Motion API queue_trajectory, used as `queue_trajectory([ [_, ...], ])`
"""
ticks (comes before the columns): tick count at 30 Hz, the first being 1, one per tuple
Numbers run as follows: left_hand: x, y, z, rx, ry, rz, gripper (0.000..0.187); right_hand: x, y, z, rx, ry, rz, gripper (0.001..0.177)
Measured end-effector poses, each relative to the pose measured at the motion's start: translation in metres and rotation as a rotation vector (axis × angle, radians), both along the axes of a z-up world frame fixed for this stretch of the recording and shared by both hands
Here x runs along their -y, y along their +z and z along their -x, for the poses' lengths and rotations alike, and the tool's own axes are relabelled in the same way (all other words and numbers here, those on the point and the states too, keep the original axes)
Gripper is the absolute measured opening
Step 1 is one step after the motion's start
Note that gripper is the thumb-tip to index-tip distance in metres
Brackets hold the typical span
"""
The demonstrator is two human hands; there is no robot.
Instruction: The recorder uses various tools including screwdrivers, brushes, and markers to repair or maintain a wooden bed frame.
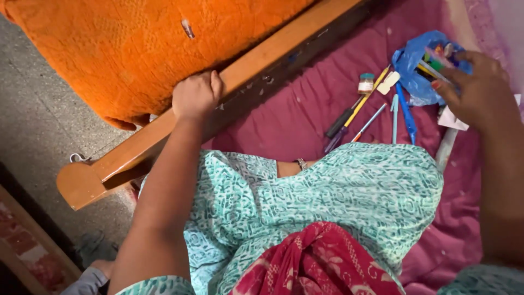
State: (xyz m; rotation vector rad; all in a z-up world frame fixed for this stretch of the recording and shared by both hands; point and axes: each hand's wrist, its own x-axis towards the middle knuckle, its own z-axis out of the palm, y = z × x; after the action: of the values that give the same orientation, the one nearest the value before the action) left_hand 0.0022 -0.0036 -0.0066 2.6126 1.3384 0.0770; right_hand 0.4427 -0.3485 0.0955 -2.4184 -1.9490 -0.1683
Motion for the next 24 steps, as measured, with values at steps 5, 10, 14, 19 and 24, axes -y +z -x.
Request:
queue_trajectory([
  [5,-0.002,-0.001,0.002,0.004,-0.009,-0.002,0.047,-0.084,-0.109,0.045,-0.214,0.473,-0.023,0.02],
  [10,-0.002,0.008,-0.001,0.018,0.017,0.034,0.047,-0.224,-0.147,0.271,-0.923,0.642,0.318,0.033],
  [14,-0.007,0.003,0.004,0.095,0.038,0.093,0.045,-0.258,-0.236,0.362,-1.136,0.826,0.603,0.04],
  [19,-0.012,0.005,0.004,0.139,0.053,0.157,0.045,-0.348,-0.257,0.438,-1.471,0.966,0.488,0.036],
  [24,-0.011,0.0,0.003,0.163,0.026,0.153,0.045,-0.353,-0.286,0.47,-1.812,1.004,0.363,0.033],
])
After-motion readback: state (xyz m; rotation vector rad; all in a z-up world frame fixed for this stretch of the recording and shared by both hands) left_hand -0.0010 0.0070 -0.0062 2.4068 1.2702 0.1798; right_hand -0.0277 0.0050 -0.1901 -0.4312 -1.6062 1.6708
